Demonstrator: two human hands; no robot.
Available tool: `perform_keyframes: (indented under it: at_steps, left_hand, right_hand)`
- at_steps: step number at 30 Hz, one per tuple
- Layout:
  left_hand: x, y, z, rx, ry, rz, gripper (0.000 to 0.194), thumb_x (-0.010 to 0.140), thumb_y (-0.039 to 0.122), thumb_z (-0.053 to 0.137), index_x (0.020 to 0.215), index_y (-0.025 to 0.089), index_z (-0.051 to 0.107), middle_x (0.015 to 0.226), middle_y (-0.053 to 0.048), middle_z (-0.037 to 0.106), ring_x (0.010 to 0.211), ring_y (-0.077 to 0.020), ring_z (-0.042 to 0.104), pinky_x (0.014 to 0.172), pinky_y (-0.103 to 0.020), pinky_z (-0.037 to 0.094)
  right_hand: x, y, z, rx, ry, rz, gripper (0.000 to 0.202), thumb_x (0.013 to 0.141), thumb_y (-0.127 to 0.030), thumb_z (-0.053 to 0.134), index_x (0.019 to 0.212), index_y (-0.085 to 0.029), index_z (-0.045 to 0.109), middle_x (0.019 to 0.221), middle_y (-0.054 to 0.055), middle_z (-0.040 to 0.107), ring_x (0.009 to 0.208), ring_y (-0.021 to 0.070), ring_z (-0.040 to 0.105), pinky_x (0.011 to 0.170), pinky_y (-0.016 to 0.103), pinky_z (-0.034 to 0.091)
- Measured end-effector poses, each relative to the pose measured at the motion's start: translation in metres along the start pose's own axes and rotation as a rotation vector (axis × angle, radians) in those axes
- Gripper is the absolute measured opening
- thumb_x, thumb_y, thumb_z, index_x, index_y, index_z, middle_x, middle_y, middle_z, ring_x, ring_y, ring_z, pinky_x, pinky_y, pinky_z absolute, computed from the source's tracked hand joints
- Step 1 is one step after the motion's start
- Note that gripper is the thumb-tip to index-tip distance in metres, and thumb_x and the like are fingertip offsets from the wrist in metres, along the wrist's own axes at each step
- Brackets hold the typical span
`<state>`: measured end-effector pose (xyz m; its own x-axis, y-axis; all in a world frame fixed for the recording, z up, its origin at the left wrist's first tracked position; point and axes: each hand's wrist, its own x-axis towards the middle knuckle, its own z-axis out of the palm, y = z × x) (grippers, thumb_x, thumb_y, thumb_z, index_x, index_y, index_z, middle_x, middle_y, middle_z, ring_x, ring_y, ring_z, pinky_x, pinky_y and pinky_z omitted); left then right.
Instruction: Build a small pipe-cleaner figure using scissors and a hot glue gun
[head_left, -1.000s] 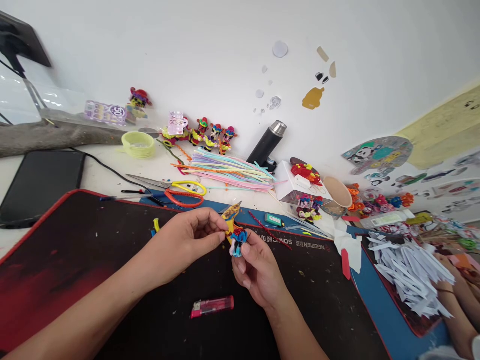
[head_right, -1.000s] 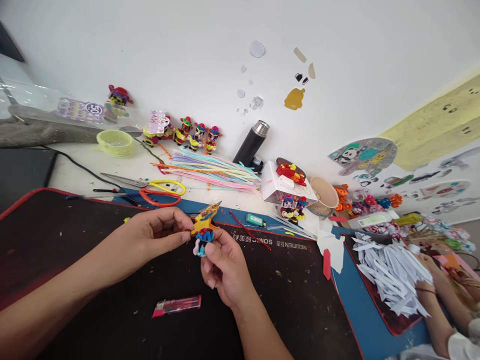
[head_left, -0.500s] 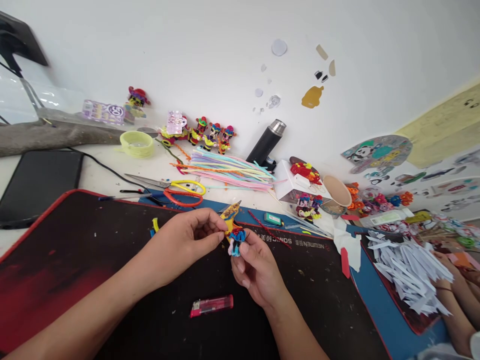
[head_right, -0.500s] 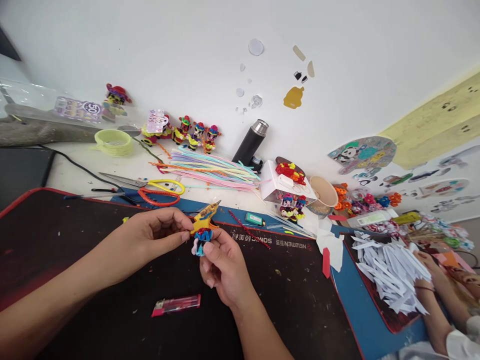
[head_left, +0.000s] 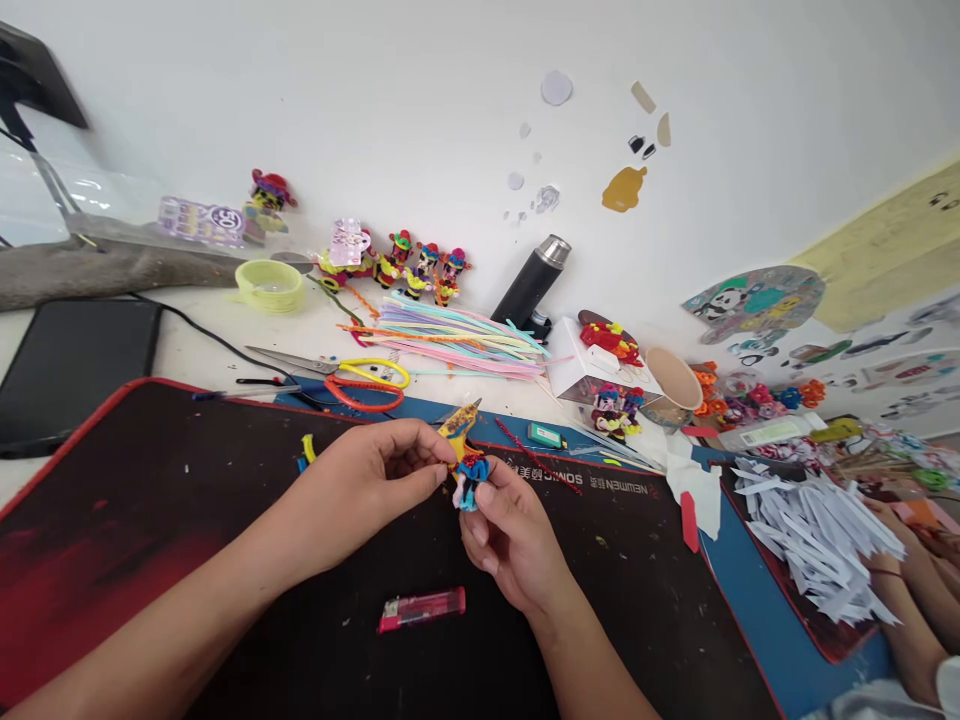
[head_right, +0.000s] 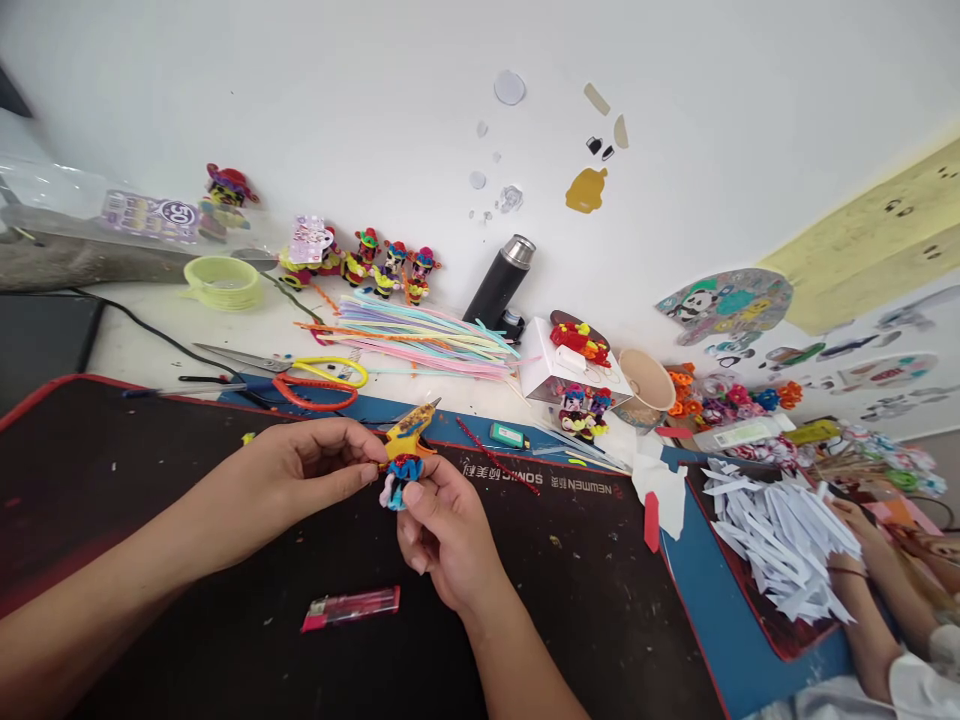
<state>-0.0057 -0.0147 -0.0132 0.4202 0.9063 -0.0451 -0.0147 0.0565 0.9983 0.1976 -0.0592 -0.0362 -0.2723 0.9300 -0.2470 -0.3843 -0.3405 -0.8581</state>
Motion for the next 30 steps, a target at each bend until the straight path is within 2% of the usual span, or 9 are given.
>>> perform_keyframes:
  at_steps: [30]
  left_hand:
    - [-0.0008, 0.0044, -0.0023, 0.061, -0.02, -0.014, 0.021, 0.088, 0.042, 0.072, 0.094, 0.023, 0.08, 0.094, -0.003, 0.081, 0.087, -0.0232, 0.073, 0.081, -0.033, 0.057]
  right_hand:
    - [-0.0011, -0.001, 0.0011, -0.031, -0.014, 0.03, 0.039, 0.089, -0.047, 0.084, 0.1, -0.021, 0.058, 0.053, -0.011, 0.052, 0.034, 0.0034, 0.032, 0.035, 0.016, 0.02]
